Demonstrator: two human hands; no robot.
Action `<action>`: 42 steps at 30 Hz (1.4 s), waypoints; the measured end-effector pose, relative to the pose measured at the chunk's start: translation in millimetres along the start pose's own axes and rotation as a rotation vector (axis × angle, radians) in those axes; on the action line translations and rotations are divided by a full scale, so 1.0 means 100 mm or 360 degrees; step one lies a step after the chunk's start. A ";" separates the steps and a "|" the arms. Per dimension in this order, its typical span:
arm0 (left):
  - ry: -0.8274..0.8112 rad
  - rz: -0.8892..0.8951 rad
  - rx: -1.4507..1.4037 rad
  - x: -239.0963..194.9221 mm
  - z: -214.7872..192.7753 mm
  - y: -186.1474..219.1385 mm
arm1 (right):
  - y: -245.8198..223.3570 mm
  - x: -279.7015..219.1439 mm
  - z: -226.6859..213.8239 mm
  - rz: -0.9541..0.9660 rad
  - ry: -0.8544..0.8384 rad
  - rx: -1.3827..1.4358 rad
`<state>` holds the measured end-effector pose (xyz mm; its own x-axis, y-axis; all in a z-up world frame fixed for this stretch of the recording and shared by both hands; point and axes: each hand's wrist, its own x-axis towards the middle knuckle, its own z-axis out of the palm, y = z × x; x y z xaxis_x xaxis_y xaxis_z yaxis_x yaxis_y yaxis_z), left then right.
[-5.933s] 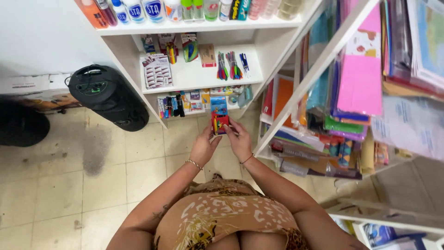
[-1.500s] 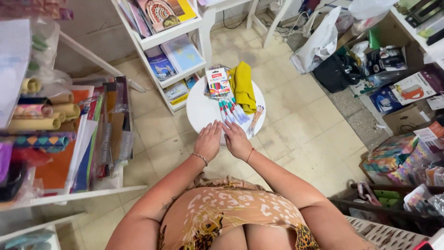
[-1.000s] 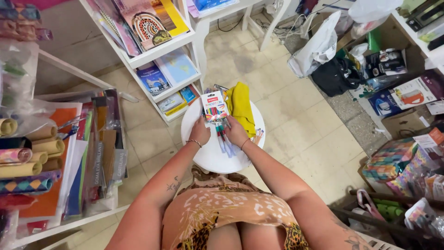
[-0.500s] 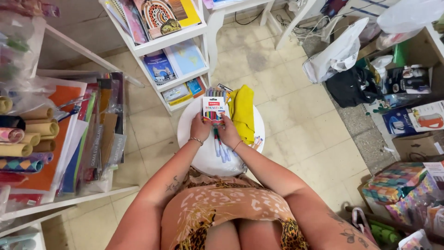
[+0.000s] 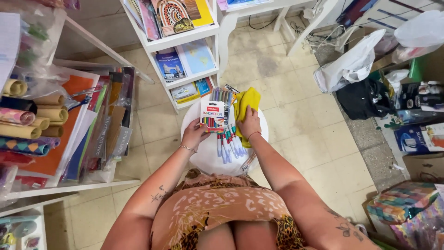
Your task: Organizing various stationery items including markers, pens, and glue bottles by transferring them from a staging table to a retail display shelf.
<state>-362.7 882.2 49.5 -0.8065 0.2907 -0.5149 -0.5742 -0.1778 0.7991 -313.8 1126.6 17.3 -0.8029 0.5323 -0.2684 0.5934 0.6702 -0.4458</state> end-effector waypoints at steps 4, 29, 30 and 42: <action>-0.0039 0.0024 -0.0066 -0.16 0.02 0.13 | 0.50 0.41 0.23 -0.0100 0.0100 0.0055; -0.0339 0.0103 -0.0121 -0.39 0.65 0.44 | -0.49 -0.54 -0.92 -0.1346 0.1145 -0.0383; -0.0321 0.0119 -0.0140 -0.47 0.71 0.55 | -0.47 -0.53 -0.97 -0.1284 0.1206 -0.0427; -0.0079 0.0151 -0.0370 -0.28 0.57 0.61 | -0.07 -0.59 -0.70 -0.1004 0.0902 -0.0003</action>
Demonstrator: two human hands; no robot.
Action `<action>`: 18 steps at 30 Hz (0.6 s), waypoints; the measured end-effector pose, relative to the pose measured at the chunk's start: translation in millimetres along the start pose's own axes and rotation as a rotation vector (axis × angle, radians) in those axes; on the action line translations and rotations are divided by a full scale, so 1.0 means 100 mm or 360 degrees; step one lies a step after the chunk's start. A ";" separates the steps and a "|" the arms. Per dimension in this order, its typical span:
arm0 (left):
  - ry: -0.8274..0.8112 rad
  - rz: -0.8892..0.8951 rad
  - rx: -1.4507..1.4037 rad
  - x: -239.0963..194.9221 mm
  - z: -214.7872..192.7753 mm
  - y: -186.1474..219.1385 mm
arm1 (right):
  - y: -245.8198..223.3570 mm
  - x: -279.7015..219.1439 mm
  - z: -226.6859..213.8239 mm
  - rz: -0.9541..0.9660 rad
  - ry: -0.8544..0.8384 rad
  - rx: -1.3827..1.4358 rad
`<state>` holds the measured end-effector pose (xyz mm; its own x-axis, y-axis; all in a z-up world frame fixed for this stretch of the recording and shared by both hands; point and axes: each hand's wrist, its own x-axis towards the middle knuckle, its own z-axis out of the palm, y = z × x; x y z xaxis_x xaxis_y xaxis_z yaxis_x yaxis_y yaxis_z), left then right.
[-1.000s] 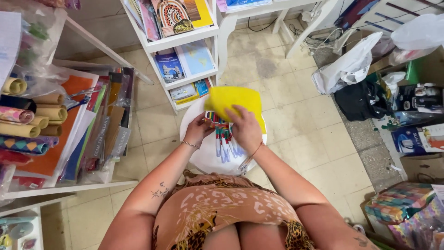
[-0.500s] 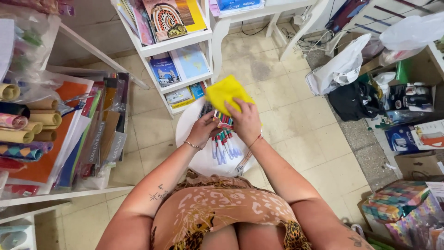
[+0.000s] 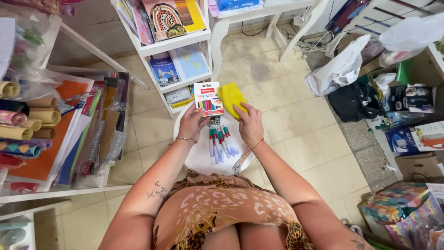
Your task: Organizing various stationery items including markers, pens, and glue bottles by transferring them from a staging table to a retail display shelf.
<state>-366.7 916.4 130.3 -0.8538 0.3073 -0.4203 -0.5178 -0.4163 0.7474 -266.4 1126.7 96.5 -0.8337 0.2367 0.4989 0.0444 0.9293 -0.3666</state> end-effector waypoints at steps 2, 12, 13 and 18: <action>0.0015 -0.0016 0.0002 -0.09 0.01 -0.02 | 0.18 -0.02 0.17 0.0156 -0.0052 0.0090; 0.0080 0.0012 -0.0048 -0.38 0.03 -0.27 | 0.90 -0.65 1.55 0.0357 -0.0960 0.0042; 0.0093 0.0025 -0.0059 -0.39 0.01 -0.30 | 0.93 -0.59 1.49 0.0336 -0.0966 0.0043; 0.0211 0.0074 -0.0182 -0.50 -0.10 -0.36 | 0.32 -0.08 0.52 0.0512 -0.0471 0.0576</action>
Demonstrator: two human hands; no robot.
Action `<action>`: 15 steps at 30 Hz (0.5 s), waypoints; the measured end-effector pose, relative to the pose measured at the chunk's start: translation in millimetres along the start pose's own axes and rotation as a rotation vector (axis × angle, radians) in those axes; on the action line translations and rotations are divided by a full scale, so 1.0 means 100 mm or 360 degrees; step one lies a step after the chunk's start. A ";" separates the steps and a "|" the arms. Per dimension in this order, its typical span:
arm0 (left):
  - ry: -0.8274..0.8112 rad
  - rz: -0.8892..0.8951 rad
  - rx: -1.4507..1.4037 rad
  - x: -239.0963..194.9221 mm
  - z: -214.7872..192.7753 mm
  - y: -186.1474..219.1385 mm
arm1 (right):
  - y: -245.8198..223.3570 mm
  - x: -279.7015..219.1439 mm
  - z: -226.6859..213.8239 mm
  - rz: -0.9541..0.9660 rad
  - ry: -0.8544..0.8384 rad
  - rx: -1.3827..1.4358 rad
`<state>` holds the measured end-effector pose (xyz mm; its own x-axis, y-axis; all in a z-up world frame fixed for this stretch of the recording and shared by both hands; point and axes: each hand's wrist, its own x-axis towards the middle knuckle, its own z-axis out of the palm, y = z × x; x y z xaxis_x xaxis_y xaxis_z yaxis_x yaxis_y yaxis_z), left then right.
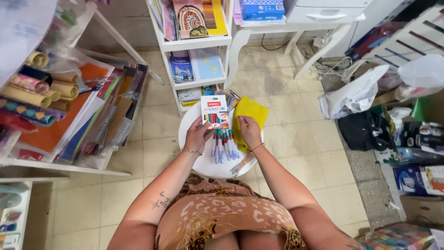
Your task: Organizing various stationery items including markers, pens, and glue bottles by transferring them from a staging table to a retail display shelf.
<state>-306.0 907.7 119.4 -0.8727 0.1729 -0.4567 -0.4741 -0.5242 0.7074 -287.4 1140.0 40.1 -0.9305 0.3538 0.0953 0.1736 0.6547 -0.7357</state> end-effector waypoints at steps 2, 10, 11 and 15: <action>0.0041 0.0048 -0.0051 -0.07 -0.06 0.01 | -0.60 -0.14 -0.14 0.0035 -0.0145 0.0255; 0.0350 0.0403 -0.0046 -0.50 -0.92 0.36 | -1.46 -0.55 0.77 -0.0014 -0.0680 0.1281; 0.0406 0.0434 0.0162 -0.69 -1.00 0.53 | -1.66 -0.63 0.83 0.0069 -0.0725 0.1371; 0.0602 0.0567 0.0706 -1.35 -1.63 0.96 | -2.45 -1.09 1.19 0.0111 -0.0904 0.1402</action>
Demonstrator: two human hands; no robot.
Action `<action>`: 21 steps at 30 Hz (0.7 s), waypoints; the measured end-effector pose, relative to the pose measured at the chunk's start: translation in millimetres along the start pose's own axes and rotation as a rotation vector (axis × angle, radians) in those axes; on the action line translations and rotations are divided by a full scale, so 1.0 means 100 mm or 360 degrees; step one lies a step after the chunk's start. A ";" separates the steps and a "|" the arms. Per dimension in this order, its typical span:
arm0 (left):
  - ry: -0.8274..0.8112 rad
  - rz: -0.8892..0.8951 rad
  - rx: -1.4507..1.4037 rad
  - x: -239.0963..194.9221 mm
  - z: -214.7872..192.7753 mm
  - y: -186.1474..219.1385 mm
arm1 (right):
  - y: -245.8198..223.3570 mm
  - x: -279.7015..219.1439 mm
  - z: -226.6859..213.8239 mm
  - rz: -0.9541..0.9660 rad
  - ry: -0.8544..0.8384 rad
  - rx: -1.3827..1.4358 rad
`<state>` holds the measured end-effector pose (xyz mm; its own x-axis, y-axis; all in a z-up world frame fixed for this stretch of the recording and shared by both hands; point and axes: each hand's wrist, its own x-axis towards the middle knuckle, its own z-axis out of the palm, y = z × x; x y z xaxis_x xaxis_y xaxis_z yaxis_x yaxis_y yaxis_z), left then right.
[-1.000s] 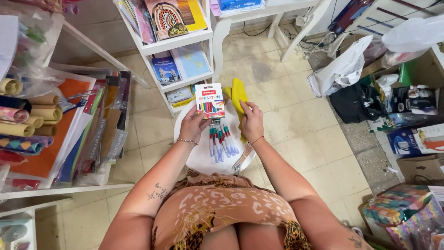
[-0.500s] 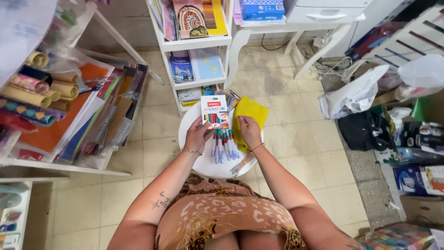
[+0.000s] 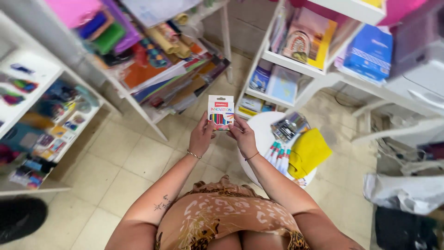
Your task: Organizing various stationery items including markers, pens, and glue bottles by transferring them from a staging table to a retail display shelf.
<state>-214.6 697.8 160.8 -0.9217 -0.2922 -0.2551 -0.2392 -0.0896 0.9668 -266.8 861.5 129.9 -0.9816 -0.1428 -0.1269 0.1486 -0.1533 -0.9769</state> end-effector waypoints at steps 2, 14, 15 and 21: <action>0.0100 0.0091 0.0144 -0.11 -0.48 0.06 | 0.09 0.04 0.49 -0.0003 -0.0106 -0.0001; 0.0894 0.0194 0.0339 -0.76 -3.33 -0.38 | 1.08 -0.31 3.46 -0.0182 -0.0814 -0.0339; 0.0956 0.0185 0.0332 -0.84 -3.50 -0.38 | 1.19 -0.35 3.65 -0.0128 -0.0859 -0.0317; 0.1294 0.0113 0.0135 -1.04 -4.32 -0.56 | 1.09 -0.63 4.67 -0.0078 -0.1223 -0.0434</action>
<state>26.8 321.8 128.2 -0.4340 -0.8963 -0.0909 -0.2409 0.0182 0.9704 -132.7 397.0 111.8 -0.6153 -0.7879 -0.0267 -0.0237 0.0524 -0.9983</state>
